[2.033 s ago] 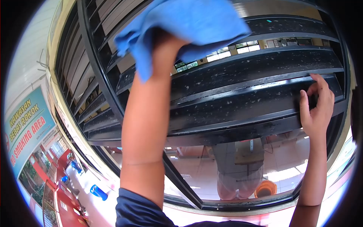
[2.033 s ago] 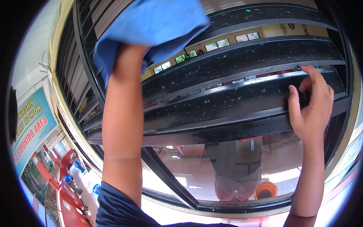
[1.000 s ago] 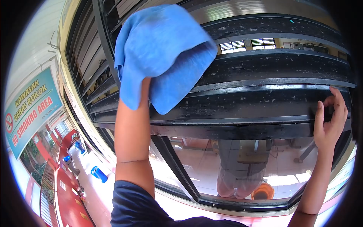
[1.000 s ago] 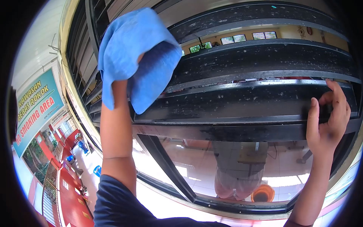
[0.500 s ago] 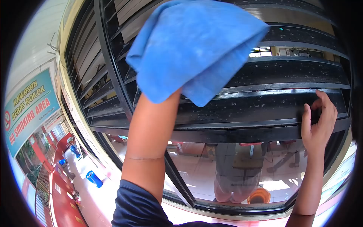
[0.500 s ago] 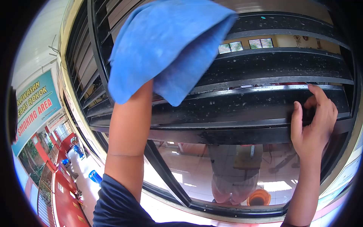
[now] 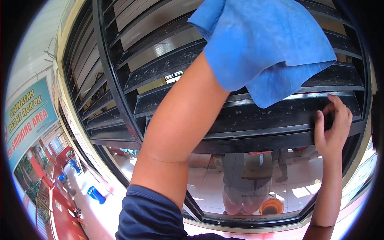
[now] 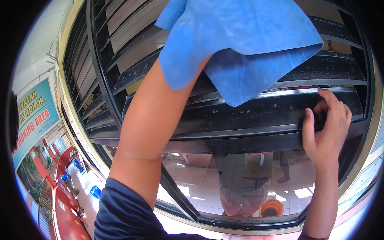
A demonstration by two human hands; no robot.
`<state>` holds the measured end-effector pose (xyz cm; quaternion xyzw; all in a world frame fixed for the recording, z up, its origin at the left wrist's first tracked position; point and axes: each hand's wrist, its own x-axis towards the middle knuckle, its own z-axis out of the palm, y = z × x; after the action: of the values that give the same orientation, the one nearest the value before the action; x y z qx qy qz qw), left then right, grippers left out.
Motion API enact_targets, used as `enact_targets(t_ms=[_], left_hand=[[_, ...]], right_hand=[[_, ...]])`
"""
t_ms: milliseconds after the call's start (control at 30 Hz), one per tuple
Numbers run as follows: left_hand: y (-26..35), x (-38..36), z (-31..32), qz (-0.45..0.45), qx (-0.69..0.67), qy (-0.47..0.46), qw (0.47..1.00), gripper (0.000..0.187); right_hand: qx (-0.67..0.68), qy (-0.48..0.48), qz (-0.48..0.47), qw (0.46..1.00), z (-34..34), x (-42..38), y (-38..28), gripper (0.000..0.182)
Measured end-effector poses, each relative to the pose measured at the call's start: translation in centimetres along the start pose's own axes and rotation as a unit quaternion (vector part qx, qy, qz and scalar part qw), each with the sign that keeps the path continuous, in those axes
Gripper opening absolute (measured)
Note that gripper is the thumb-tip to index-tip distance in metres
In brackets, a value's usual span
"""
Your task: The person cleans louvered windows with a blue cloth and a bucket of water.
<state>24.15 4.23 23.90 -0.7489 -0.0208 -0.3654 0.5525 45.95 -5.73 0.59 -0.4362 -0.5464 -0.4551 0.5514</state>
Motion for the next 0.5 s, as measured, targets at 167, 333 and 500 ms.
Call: enact_targets(t_ms=[167,333,500], left_hand=[[-5.2,-6.3,-6.8,-0.041,0.038,-0.117,0.992,0.037],[-11.0,-15.6,-15.1,-0.135,0.095,-0.232,0.959,0.038],[-7.9,-15.9,-18.2,-0.433,-0.054,-0.210,0.875,0.058]], right_hand=[[-0.017,-0.002,0.000,1.000,0.3,-0.6,0.6,0.047],[-0.015,-0.003,0.005,1.000,0.5,-0.8,0.4,0.046],[-0.010,-0.002,0.009,1.000,0.7,-1.3,1.1,0.047]])
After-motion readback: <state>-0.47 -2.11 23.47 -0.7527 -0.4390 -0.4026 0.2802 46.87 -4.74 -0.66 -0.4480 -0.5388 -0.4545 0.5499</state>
